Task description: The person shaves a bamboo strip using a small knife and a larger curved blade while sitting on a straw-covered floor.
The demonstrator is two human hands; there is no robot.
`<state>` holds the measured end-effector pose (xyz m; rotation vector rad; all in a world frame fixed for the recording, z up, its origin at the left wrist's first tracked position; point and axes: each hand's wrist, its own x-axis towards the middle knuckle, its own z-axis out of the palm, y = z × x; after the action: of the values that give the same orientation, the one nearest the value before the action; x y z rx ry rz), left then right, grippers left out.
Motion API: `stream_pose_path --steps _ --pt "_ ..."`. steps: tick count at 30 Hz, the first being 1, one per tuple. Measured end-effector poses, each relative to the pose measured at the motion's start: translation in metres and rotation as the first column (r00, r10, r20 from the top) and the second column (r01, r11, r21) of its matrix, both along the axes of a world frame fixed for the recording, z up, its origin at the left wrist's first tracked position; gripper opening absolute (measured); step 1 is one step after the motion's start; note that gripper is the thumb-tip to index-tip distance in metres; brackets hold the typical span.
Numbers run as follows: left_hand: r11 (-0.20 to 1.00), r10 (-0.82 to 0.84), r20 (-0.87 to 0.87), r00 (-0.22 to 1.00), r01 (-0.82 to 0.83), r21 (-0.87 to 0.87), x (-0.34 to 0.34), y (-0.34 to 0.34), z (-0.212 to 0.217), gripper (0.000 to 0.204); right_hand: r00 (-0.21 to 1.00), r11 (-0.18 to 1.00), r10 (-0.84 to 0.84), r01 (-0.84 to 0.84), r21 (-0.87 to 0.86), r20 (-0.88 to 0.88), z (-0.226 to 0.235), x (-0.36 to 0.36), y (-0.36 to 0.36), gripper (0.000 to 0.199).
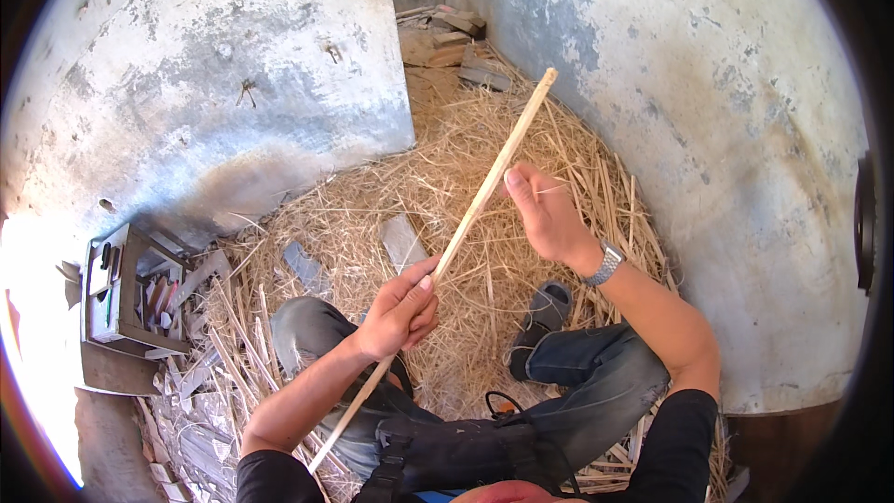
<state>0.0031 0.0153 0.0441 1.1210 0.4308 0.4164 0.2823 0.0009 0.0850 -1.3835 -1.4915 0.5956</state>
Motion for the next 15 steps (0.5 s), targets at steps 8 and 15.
stream_pose_path --steps 8,15 --pt "0.92 0.006 0.143 0.99 0.05 -0.39 -0.007 -0.002 0.014 0.05 0.789 0.999 -0.033 0.032 0.012 0.613 0.011 -0.032 -0.018 0.057" --pt "0.872 0.051 0.113 0.992 0.01 -0.489 -0.011 0.001 0.019 0.048 0.678 0.989 -0.146 0.081 0.124 0.721 -0.013 -0.014 0.008 0.065"
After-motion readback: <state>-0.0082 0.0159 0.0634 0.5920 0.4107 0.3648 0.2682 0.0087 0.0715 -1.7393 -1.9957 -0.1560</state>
